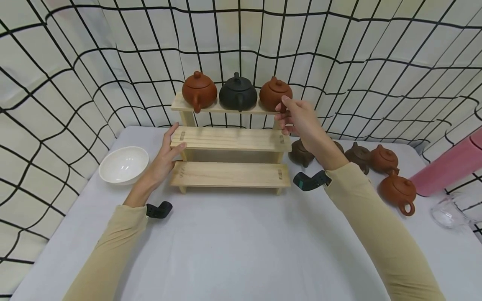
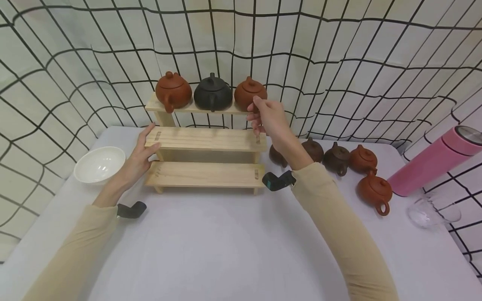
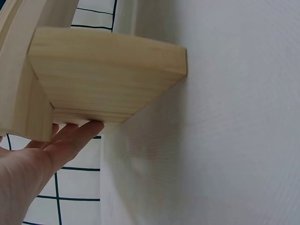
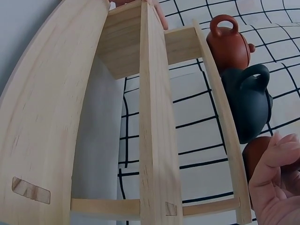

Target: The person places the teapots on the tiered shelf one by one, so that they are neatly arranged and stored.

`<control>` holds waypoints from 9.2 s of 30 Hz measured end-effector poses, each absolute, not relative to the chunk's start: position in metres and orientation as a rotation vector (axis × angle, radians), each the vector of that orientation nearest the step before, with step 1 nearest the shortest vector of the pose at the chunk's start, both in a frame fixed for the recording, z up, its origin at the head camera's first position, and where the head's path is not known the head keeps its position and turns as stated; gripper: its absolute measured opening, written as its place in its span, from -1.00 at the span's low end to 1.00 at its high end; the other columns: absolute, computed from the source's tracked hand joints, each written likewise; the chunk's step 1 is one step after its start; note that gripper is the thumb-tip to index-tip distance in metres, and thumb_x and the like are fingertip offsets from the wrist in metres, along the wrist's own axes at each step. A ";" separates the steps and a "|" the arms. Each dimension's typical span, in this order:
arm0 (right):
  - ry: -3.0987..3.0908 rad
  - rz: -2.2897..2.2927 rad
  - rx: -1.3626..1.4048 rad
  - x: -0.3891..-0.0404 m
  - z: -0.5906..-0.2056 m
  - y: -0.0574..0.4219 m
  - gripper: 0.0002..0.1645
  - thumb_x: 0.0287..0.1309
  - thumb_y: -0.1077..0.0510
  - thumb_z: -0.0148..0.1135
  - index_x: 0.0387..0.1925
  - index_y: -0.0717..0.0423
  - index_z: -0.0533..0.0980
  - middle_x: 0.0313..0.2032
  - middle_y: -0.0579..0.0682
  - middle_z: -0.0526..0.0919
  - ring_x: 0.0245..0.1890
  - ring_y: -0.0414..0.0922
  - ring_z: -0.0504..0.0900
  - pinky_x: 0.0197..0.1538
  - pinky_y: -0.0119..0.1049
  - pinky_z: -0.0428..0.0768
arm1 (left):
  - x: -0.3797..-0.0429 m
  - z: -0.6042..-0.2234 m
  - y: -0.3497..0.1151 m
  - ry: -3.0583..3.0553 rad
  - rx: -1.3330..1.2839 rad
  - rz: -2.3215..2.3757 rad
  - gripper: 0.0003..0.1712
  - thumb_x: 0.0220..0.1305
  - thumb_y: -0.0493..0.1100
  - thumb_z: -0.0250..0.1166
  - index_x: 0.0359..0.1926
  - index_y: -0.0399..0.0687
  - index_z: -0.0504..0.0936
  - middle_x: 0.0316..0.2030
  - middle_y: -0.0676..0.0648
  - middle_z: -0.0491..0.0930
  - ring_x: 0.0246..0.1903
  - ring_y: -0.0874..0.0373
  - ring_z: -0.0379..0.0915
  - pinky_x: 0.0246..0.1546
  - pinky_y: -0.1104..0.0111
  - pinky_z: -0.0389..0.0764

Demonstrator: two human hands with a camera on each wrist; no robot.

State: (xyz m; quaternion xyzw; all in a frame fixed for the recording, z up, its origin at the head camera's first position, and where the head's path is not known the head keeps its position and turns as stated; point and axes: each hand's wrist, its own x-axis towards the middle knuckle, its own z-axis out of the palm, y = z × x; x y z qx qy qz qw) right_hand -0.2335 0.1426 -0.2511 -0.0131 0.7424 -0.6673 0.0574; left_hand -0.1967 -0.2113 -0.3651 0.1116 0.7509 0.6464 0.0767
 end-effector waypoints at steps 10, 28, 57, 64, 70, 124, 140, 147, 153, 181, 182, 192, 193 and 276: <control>2.401 -1.842 -0.067 -0.236 -0.245 0.143 -0.51 0.68 -0.13 -0.14 -0.11 0.16 0.53 -0.42 -0.10 0.57 -0.56 -0.23 0.42 -0.47 -0.41 0.41 | -0.197 -0.363 -0.211 2.264 0.339 1.929 -0.11 0.64 0.05 -0.10 0.67 0.28 -0.48 0.66 -0.03 -0.55 0.62 -0.13 -0.55 0.42 -0.44 -0.29; 2.360 -1.841 -0.142 -0.238 -0.250 0.144 -0.51 0.67 -0.17 -0.14 -0.07 0.13 0.52 -0.40 -0.07 0.52 -0.56 -0.22 0.40 -0.48 -0.40 0.37 | -0.199 -0.365 -0.211 2.258 0.336 1.949 -0.10 0.62 0.02 -0.10 0.67 0.21 -0.48 0.66 -0.07 -0.54 0.61 -0.19 -0.55 0.41 -0.45 -0.31; 2.804 -1.369 0.084 -0.082 -0.325 0.376 -0.78 0.67 -0.01 -0.08 0.08 0.03 0.33 -0.38 -0.24 0.65 -0.50 -0.17 0.48 -0.51 -0.30 0.41 | -0.198 -0.367 -0.210 2.255 0.386 1.977 -0.10 0.63 -0.02 -0.11 0.67 0.14 -0.50 0.65 -0.14 -0.52 0.61 -0.13 -0.55 0.51 -0.23 -0.36; 2.824 -1.198 0.367 -0.061 -0.354 0.415 -0.44 0.67 0.00 -0.15 0.21 0.50 0.17 -0.39 -0.06 0.67 -0.54 -0.15 0.54 -0.48 -0.32 0.50 | -0.198 -0.366 -0.211 2.250 0.380 1.958 -0.10 0.63 0.02 -0.10 0.66 0.21 -0.51 0.65 -0.11 -0.54 0.61 -0.13 -0.57 0.48 -0.30 -0.36; 2.613 -1.166 0.364 -0.066 -0.360 0.427 -0.10 0.68 -0.06 -0.22 0.43 0.70 -0.24 -0.24 0.03 0.73 -0.48 -0.19 0.61 -0.38 -0.32 0.63 | -0.195 -0.364 -0.216 2.253 0.328 1.970 -0.09 0.63 0.03 -0.11 0.66 0.23 -0.52 0.66 -0.08 -0.54 0.61 -0.16 -0.54 0.44 -0.40 -0.28; 2.217 -2.124 -0.051 -0.051 -0.356 0.383 -0.67 0.70 0.07 -0.17 -0.20 0.15 0.40 -0.37 -0.03 0.59 -0.54 -0.02 0.00 -0.54 -0.17 -0.02 | -0.198 -0.366 -0.210 2.268 0.353 1.979 -0.11 0.64 -0.01 -0.12 0.67 0.16 -0.49 0.66 -0.10 -0.54 0.61 -0.12 -0.63 0.45 -0.32 -0.48; 2.200 -1.834 -0.406 -0.094 -0.311 0.191 -0.55 0.70 0.04 -0.14 -0.24 0.34 0.38 -0.38 0.11 0.55 -0.55 -0.17 0.35 -0.57 -0.35 0.33 | -0.197 -0.368 -0.214 2.259 0.354 1.974 -0.12 0.65 0.01 -0.11 0.67 0.21 -0.49 0.66 -0.07 -0.54 0.62 -0.09 -0.62 0.45 -0.33 -0.44; 2.087 -1.804 -0.409 -0.125 -0.306 0.118 -0.58 0.69 0.02 -0.11 -0.29 0.21 0.42 -0.42 0.05 0.56 -0.54 -0.19 0.36 -0.53 -0.38 0.27 | -0.199 -0.365 -0.210 2.244 0.358 1.960 -0.11 0.64 0.03 -0.10 0.67 0.26 -0.49 0.65 -0.04 -0.57 0.61 -0.10 -0.66 0.40 -0.41 -0.48; 2.056 -1.818 -0.453 -0.146 -0.306 0.078 -0.60 0.68 0.06 -0.10 -0.33 0.18 0.42 -0.46 -0.01 0.55 -0.60 -0.21 0.34 -0.56 -0.38 0.23 | -0.199 -0.363 -0.210 2.236 0.366 1.967 -0.11 0.64 -0.01 -0.11 0.67 0.23 -0.50 0.65 -0.06 -0.57 0.61 -0.09 -0.65 0.43 -0.37 -0.49; 2.112 -1.744 -0.525 -0.174 -0.306 0.014 -0.59 0.68 0.05 -0.08 -0.22 0.24 0.53 -0.36 0.27 0.69 -0.65 -0.21 0.35 -0.59 -0.39 0.30 | -0.196 -0.365 -0.210 2.246 0.322 1.968 -0.11 0.61 0.05 -0.11 0.68 0.27 -0.45 0.67 -0.11 -0.41 0.62 -0.18 -0.49 0.35 -0.49 -0.46; 2.112 -1.738 -0.534 -0.174 -0.306 0.012 -0.60 0.68 0.06 -0.08 -0.20 0.25 0.53 -0.32 0.32 0.70 -0.65 -0.20 0.35 -0.59 -0.39 0.30 | -0.197 -0.365 -0.210 2.253 0.320 1.962 -0.11 0.60 0.06 -0.11 0.67 0.27 -0.46 0.66 -0.11 -0.42 0.62 -0.19 -0.50 0.35 -0.49 -0.46; 2.061 -1.745 -0.564 -0.175 -0.308 0.000 -0.62 0.68 0.09 -0.07 -0.08 0.30 0.56 -0.29 0.29 0.75 -0.65 -0.21 0.34 -0.57 -0.41 0.29 | -0.197 -0.366 -0.211 2.272 0.308 1.950 -0.13 0.61 0.08 -0.12 0.67 0.29 -0.44 0.66 -0.09 -0.43 0.61 -0.18 -0.52 0.35 -0.50 -0.46; 2.057 -1.748 -0.566 -0.176 -0.308 -0.001 -0.62 0.68 0.09 -0.07 -0.07 0.30 0.56 -0.31 0.26 0.75 -0.65 -0.21 0.34 -0.57 -0.41 0.30 | -0.198 -0.365 -0.211 2.274 0.311 1.952 -0.13 0.61 0.08 -0.12 0.68 0.27 -0.44 0.66 -0.10 -0.44 0.61 -0.16 -0.53 0.35 -0.49 -0.46; 2.100 -1.883 0.218 -0.193 -0.390 0.228 -0.47 0.72 0.00 -0.34 0.19 0.37 0.37 -0.24 -0.06 0.61 -0.44 -0.30 0.51 -0.36 -0.45 0.55 | -0.197 -0.367 -0.209 2.254 0.343 1.992 -0.14 0.63 0.00 -0.14 0.68 0.22 -0.46 0.67 -0.14 -0.36 0.63 -0.12 -0.44 0.46 -0.32 -0.47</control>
